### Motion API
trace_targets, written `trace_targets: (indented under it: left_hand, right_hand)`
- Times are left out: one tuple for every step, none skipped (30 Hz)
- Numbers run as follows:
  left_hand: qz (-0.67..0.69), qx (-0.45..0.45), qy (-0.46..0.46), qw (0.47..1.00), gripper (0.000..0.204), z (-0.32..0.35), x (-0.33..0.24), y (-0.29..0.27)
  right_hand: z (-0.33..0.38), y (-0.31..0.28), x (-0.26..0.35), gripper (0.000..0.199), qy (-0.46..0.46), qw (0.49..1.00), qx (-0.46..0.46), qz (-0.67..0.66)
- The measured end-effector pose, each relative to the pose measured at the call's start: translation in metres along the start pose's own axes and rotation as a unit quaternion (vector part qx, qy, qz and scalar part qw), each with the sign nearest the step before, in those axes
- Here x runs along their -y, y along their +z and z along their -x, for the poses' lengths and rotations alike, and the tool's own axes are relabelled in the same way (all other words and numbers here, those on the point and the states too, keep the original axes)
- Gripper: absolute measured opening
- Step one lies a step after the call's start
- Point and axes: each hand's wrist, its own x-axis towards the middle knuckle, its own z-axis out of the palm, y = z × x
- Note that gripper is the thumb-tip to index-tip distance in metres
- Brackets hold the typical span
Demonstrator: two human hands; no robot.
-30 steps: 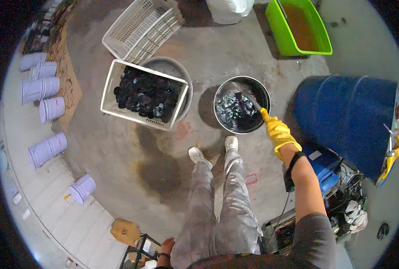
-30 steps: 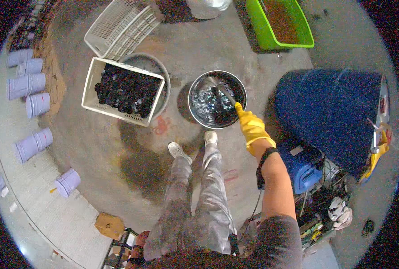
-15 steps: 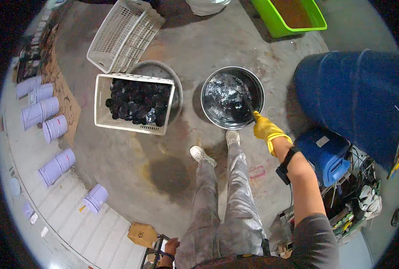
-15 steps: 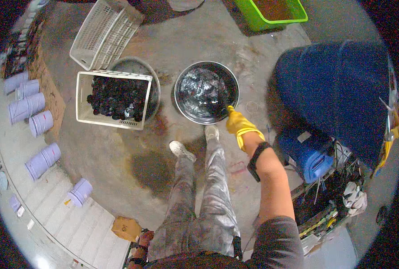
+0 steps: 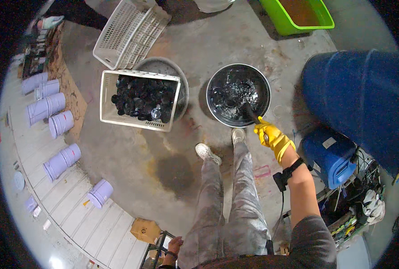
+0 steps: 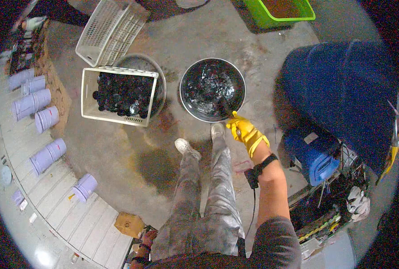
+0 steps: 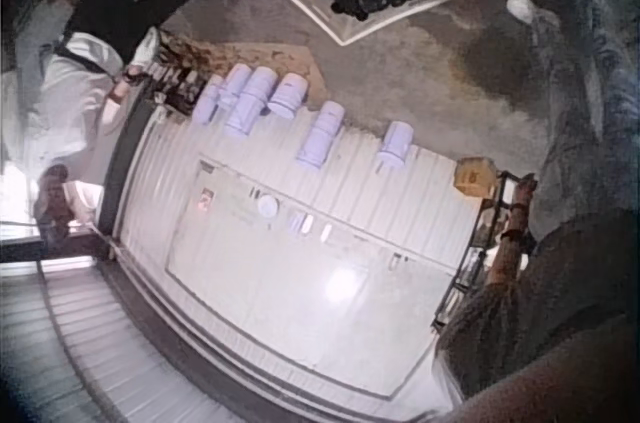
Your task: Rinsing black plastic parts in a bucket of water and transferring them to a basket using a strainer.
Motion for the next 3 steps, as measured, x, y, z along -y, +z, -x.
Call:
trace_targets:
  left_hand:
    - [0.002,-0.013,-0.005,1.0,0.03,0.001,-0.005,0.006]
    - [0.004,-0.026,-0.01,1.0,0.03,0.003,-0.011,0.011]
    - [-0.032,0.012,0.01,0.999,0.031,0.003,-0.013,0.007]
  right_hand:
    - [0.002,-0.004,-0.002,0.029,-0.003,1.0,0.0,0.0]
    - [-0.002,-0.014,-0.005,0.033,0.057,0.993,0.025,-0.103]
    - [-0.007,-0.019,-0.007,0.038,0.119,0.97,0.052,-0.204]
